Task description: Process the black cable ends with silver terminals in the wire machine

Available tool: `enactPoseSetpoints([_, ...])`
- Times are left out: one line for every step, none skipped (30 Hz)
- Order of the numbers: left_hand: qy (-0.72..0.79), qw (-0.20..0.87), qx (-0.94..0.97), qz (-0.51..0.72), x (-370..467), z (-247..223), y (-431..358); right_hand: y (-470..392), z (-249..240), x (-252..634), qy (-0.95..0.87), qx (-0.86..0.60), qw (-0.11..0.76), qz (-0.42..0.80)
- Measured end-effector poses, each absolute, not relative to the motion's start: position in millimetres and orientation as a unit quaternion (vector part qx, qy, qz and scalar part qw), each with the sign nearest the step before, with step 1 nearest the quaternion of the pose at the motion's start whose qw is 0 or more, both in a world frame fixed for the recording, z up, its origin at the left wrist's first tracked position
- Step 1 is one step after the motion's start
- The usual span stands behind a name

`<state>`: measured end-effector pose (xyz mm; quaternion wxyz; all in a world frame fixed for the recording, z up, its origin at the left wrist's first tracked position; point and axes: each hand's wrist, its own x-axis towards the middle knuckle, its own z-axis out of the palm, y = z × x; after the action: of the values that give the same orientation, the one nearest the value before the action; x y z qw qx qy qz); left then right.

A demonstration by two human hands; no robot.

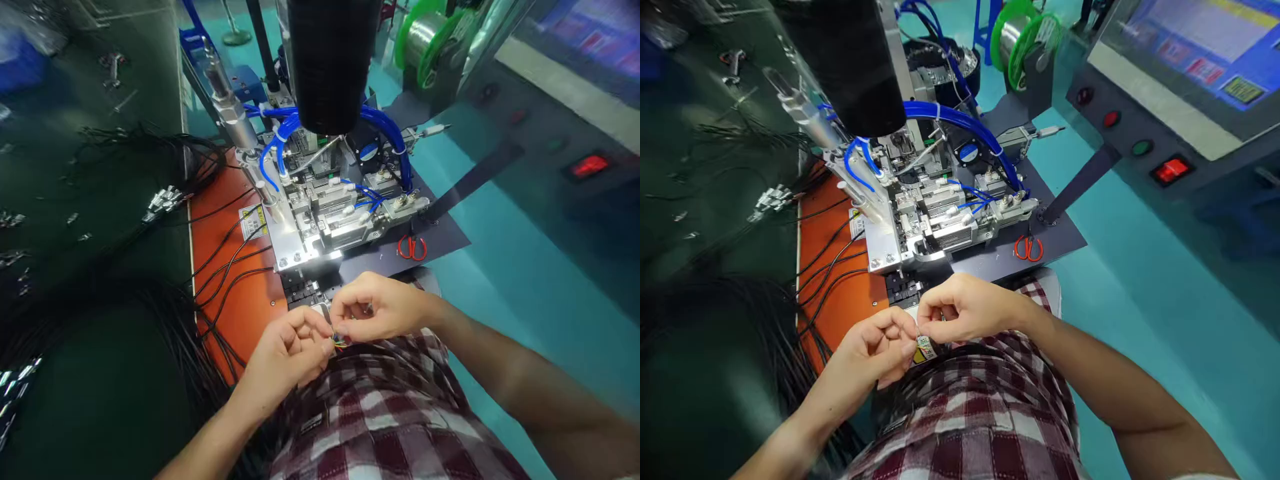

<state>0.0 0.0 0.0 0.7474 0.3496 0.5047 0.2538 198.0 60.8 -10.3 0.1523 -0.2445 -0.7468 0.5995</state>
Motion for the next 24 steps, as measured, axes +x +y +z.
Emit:
enactPoseSetpoints([0.518, 0.735, 0.356, 0.253, 0.7, -0.2, -0.2, 60.7, -9.4, 198.1, -0.746, -0.248, 0.149, 0.599])
enactPoseSetpoints([0.530, 0.725, 0.360, 0.254, 1.4, -0.4, -0.3, 60.5, -8.5, 198.1, -0.744, -0.254, 0.149, 0.600])
enactPoseSetpoints([0.539, 0.715, 0.363, 0.256, 2.1, -0.6, -0.5, 59.9, -7.8, 197.9, -0.741, -0.261, 0.152, 0.600])
enactPoseSetpoints([0.547, 0.708, 0.364, 0.260, 2.6, -0.8, -0.6, 59.1, -7.2, 197.2, -0.736, -0.271, 0.158, 0.600])
enactPoseSetpoints([0.553, 0.700, 0.364, 0.267, 3.1, -1.1, -0.7, 57.9, -6.9, 196.1, -0.730, -0.281, 0.164, 0.600])
enactPoseSetpoints([0.557, 0.695, 0.362, 0.276, 3.5, -1.4, -0.6, 56.4, -7.1, 194.6, -0.723, -0.294, 0.175, 0.600])
enactPoseSetpoints([0.557, 0.693, 0.357, 0.285, 3.9, -1.8, -0.5, 54.6, -7.7, 192.7, -0.713, -0.310, 0.192, 0.599])
enactPoseSetpoints([0.557, 0.693, 0.349, 0.296, 4.1, -2.3, -0.1, 52.6, -8.9, 190.5, -0.699, -0.330, 0.214, 0.597])
enactPoseSetpoints([0.557, 0.692, 0.341, 0.307, 4.4, -2.8, 0.4, 50.3, -10.7, 188.2, -0.680, -0.354, 0.239, 0.596])
enactPoseSetpoints([0.558, 0.691, 0.333, 0.319, 4.6, -3.4, 1.0, 47.9, -13.0, 185.8, -0.658, -0.378, 0.261, 0.596])
enactPoseSetpoints([0.558, 0.688, 0.327, 0.330, 4.9, -3.9, 1.8, 45.2, -15.6, 183.4, -0.635, -0.402, 0.276, 0.599])
enactPoseSetpoints([0.560, 0.684, 0.322, 0.339, 5.1, -4.5, 2.6, 42.3, -18.5, 181.1, -0.614, -0.423, 0.284, 0.603])
enactPoseSetpoints([0.562, 0.679, 0.319, 0.348, 5.3, -5.1, 3.3, 39.2, -21.4, 178.9, -0.598, -0.439, 0.284, 0.607])
enactPoseSetpoints([0.564, 0.675, 0.317, 0.355, 5.4, -5.6, 3.9, 36.2, -24.2, 176.8, -0.584, -0.452, 0.282, 0.612])
enactPoseSetpoints([0.566, 0.671, 0.315, 0.360, 5.5, -6.0, 4.4, 33.2, -26.7, 174.7, -0.574, -0.462, 0.283, 0.614])
enactPoseSetpoints([0.568, 0.668, 0.315, 0.364, 5.6, -6.4, 4.6, 30.5, -28.7, 172.5, -0.565, -0.466, 0.286, 0.617])
enactPoseSetpoints([0.569, 0.665, 0.315, 0.367, 5.5, -6.8, 4.6, 28.3, -30.4, 170.4, -0.559, -0.470, 0.291, 0.618])
enactPoseSetpoints([0.568, 0.664, 0.317, 0.370, 5.4, -7.2, 4.5, 26.6, -31.6, 168.4, -0.553, -0.473, 0.297, 0.618])
enactPoseSetpoints([0.566, 0.663, 0.320, 0.371, 5.3, -7.7, 4.2, 25.4, -32.3, 166.4, -0.549, -0.477, 0.303, 0.616])
enactPoseSetpoints([0.565, 0.662, 0.323, 0.372, 5.1, -8.3, 3.9, 24.8, -32.7, 164.7, -0.547, -0.482, 0.307, 0.612])
enactPoseSetpoints([0.563, 0.661, 0.326, 0.373, 4.8, -8.9, 3.5, 24.6, -32.7, 163.4, -0.548, -0.485, 0.310, 0.607])
enactPoseSetpoints([0.561, 0.661, 0.330, 0.374, 4.5, -9.6, 3.2, 24.6, -32.3, 162.4, -0.554, -0.487, 0.311, 0.599])
enactPoseSetpoints([0.561, 0.660, 0.333, 0.373, 4.2, -10.3, 2.9, 24.8, -31.4, 161.9, -0.567, -0.485, 0.311, 0.589])
enactPoseSetpoints([0.561, 0.658, 0.337, 0.373, 3.7, -10.8, 2.8, 25.1, -30.0, 161.8, -0.586, -0.481, 0.310, 0.574])
